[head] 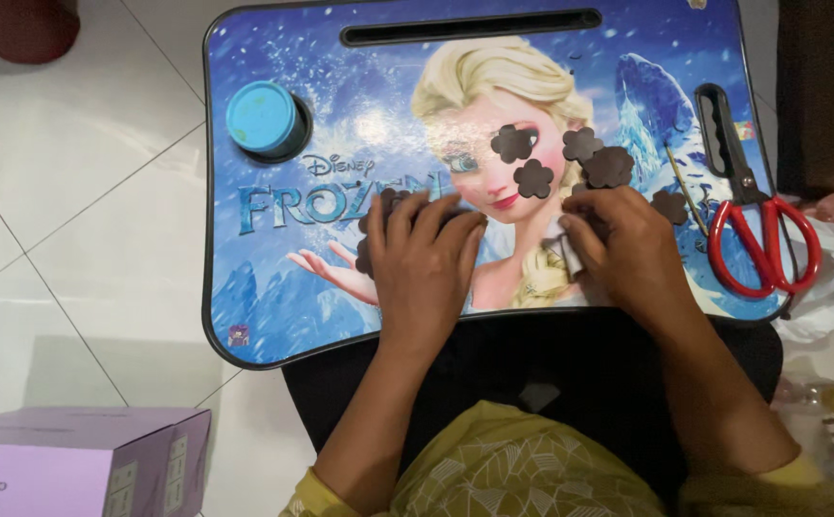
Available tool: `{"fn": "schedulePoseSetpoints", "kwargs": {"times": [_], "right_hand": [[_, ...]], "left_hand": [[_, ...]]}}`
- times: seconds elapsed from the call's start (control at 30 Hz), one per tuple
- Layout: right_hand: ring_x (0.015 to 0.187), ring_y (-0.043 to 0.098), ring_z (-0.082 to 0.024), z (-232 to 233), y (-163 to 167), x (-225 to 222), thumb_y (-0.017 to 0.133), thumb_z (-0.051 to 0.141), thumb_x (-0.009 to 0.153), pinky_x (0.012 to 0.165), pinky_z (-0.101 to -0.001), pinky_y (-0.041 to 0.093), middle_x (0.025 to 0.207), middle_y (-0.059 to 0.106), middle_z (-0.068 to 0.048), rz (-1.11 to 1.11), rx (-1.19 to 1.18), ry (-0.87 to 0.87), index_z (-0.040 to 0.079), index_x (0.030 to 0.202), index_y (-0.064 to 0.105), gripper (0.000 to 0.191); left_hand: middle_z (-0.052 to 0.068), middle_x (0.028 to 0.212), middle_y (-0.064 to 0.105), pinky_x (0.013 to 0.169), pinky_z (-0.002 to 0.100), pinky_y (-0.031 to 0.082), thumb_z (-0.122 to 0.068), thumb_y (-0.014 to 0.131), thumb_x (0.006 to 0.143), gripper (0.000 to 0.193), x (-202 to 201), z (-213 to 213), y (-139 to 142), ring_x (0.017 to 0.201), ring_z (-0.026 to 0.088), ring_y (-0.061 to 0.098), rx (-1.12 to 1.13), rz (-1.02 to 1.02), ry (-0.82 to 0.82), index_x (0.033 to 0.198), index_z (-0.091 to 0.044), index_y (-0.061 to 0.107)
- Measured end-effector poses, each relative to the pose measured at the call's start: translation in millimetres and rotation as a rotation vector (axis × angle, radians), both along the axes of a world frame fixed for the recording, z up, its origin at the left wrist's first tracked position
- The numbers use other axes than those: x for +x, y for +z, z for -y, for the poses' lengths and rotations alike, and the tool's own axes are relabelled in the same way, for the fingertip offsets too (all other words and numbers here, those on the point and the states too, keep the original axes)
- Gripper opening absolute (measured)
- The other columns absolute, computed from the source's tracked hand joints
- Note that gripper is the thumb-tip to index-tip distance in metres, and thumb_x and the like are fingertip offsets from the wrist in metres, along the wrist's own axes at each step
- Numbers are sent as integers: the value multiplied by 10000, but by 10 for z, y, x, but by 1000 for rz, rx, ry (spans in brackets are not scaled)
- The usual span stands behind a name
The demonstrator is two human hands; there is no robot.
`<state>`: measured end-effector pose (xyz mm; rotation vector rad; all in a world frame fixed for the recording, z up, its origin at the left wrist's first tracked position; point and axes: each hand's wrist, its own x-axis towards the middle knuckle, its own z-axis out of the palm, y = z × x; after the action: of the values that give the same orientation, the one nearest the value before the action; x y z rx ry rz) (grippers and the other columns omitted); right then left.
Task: The person sits on the floor with a lap desk and takes dark flower-shaped felt cutouts from a plastic bag, placing them one at a time onto the desk surface. They occasionally wipe the desk or a piece with a small white cloth or tissue and continue arranging the cutouts in clusters.
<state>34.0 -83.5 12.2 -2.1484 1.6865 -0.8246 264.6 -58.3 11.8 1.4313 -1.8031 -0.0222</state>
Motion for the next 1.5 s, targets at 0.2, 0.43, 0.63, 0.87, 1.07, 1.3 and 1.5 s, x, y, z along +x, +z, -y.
{"fn": "schedulePoseSetpoints", "kwargs": {"times": [0.2, 0.43, 0.63, 0.87, 1.07, 1.3, 1.5], "right_hand": [[953, 670, -342, -223, 7, -40, 802, 197, 890, 821, -417, 538, 1059, 656, -169, -20, -15, 49, 39, 1175, 717, 336], [992, 675, -286, -338, 142, -167, 766, 136, 870, 861, -371, 536, 1107, 672, -157, 86, 77, 63, 46, 1292, 683, 439], [897, 684, -227, -348, 73, -186, 815, 134, 879, 762, -330, 536, 1016, 687, -126, 91, 113, -66, 29, 1112, 740, 266], [1086, 644, -245, -499, -9, -368, 715, 26, 908, 959, -348, 510, 1230, 670, -165, 670, 178, 33, 13, 963, 631, 101], [1250, 670, -365, -735, -83, -525, 667, 171, 884, 1082, -575, 444, 1311, 670, -225, 1376, 245, 62, 65, 864, 559, 153], [1014, 664, -348, -915, -450, -859, 642, 165, 1086, 1194, -633, 445, 983, 617, -169, 1616, 366, 147, 16, 1012, 542, 194], [920, 669, -311, -830, -689, -720, 677, 170, 1005, 1000, -587, 530, 945, 601, -157, 1682, 529, 137, 0, 1049, 566, 208]], "left_hand": [[-2, 794, 729, 927, 405, 430, -270, 710, 965, 131, -48, -130, 105, 823, 215, 672, 282, -322, -124, 1003, -179, 795], [32, 958, 740, 1054, 458, 387, -217, 707, 958, 256, -203, -202, 20, 956, 211, 665, 202, -111, -55, 1199, -155, 767], [3, 1229, 719, 1138, 482, 361, -194, 736, 965, 291, -84, -283, -113, 1124, 219, 608, 102, -3, 20, 1249, -136, 723], [3, 1212, 676, 1175, 555, 337, -227, 767, 919, 299, -368, -340, -227, 1148, 248, 580, 119, 47, -147, 1199, -131, 727], [82, 1333, 636, 1231, 562, 326, -212, 688, 955, 370, -705, 72, -264, 1220, 264, 576, 85, 99, -190, 1306, -97, 680], [58, 1315, 648, 1112, 526, 392, -251, 743, 945, 395, -216, -27, -116, 1188, 274, 577, -8, 94, 51, 1303, -100, 674], [40, 1228, 671, 1001, 459, 404, -326, 807, 841, 440, 268, -169, -12, 1137, 285, 592, 138, 43, 287, 1213, -115, 702]]}}
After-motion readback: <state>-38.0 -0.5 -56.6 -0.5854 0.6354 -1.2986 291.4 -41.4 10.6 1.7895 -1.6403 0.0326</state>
